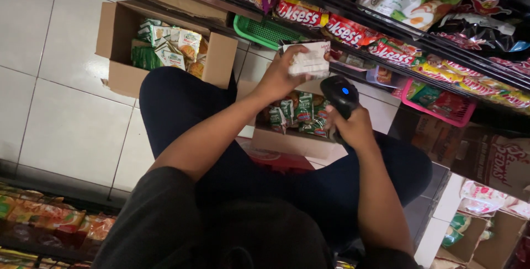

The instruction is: The recorder scans individual packets of instant noodles and places them onto grocery store shelves.

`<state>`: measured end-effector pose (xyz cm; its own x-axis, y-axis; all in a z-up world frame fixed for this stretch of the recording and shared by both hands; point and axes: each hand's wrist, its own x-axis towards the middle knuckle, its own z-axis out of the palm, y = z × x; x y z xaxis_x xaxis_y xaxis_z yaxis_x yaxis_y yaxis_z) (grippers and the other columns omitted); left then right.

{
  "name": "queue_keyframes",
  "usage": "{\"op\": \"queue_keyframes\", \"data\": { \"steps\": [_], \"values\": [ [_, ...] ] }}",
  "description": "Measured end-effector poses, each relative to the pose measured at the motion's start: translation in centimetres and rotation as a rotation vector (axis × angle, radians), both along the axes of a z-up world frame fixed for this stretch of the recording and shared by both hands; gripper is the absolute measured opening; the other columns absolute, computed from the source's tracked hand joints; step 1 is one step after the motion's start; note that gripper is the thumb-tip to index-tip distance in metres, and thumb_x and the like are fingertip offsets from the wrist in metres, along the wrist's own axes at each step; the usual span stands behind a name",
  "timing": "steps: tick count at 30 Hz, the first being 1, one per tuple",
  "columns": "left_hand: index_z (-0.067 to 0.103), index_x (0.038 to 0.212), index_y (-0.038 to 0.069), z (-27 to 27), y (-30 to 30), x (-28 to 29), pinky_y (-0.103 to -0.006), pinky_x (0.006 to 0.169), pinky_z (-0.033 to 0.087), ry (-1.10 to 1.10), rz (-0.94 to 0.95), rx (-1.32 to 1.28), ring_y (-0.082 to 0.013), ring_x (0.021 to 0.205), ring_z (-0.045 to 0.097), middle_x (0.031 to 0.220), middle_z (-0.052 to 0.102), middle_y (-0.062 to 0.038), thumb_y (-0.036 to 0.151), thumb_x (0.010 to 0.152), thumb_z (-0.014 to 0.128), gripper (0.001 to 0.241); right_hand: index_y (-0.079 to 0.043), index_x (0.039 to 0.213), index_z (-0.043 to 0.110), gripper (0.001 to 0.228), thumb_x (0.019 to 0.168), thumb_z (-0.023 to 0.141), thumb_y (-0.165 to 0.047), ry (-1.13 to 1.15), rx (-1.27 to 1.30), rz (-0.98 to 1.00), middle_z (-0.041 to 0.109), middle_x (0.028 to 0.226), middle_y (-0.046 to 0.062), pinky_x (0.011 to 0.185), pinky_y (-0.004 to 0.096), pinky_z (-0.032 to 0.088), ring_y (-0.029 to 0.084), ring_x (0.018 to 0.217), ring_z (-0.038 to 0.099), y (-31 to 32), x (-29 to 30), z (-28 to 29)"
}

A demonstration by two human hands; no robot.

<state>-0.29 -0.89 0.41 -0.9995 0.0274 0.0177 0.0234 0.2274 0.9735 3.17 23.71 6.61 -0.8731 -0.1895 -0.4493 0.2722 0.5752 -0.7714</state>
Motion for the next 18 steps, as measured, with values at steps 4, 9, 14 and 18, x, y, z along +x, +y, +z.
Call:
{"op": "queue_keyframes", "data": {
  "steps": [4, 9, 14, 18],
  "values": [
    [0.055, 0.141, 0.024, -2.0, -0.9, -0.1, -0.0428, 0.105, 0.052, 0.029, -0.064, -0.066, -0.0371, 0.128, 0.062, 0.137, 0.062, -0.018, 0.020, 0.101, 0.075, 0.045, 0.005, 0.119, 0.061, 0.045, 0.082, 0.081, -0.012, 0.424, 0.252, 0.129, 0.070, 0.089, 0.021, 0.073, 0.042, 0.055, 0.040, 0.087, 0.071, 0.6, -0.6, 0.8],
    [0.035, 0.156, 0.025, 2.3, -2.1, -0.4, -0.0493, 0.092, 0.052, -0.221, -0.253, -0.263, -0.0439, 0.107, 0.066, 0.117, 0.070, -0.023, 0.025, 0.087, 0.072, 0.079, -0.018, 0.116, 0.073, 0.049, 0.072, 0.076, 0.002, 0.696, 0.654, 0.387, 0.067, 0.127, 0.003, 0.124, 0.069, 0.010, 0.031, 0.139, 0.050, 2.8, -0.8, -0.5],
    [0.049, 0.141, 0.020, -1.3, -2.1, -0.4, -0.0476, 0.090, 0.053, -0.174, -0.335, -0.275, -0.0423, 0.103, 0.068, 0.113, 0.072, -0.021, 0.023, 0.083, 0.073, 0.063, -0.020, 0.115, 0.073, 0.061, 0.059, 0.078, 0.004, 0.584, 0.612, 0.518, 0.063, 0.128, -0.001, 0.117, 0.077, -0.001, 0.033, 0.143, 0.042, 1.6, -0.7, 0.1],
    [0.065, 0.124, 0.020, -2.9, -2.1, 0.0, -0.0451, 0.092, 0.054, -0.128, -0.393, -0.373, -0.0374, 0.106, 0.070, 0.113, 0.074, -0.016, 0.025, 0.086, 0.072, 0.039, -0.022, 0.113, 0.075, 0.063, 0.058, 0.077, 0.010, 0.479, 0.526, 0.550, 0.064, 0.128, -0.005, 0.120, 0.075, -0.001, 0.030, 0.148, 0.039, 1.0, -0.3, 0.4]
  ]
}}
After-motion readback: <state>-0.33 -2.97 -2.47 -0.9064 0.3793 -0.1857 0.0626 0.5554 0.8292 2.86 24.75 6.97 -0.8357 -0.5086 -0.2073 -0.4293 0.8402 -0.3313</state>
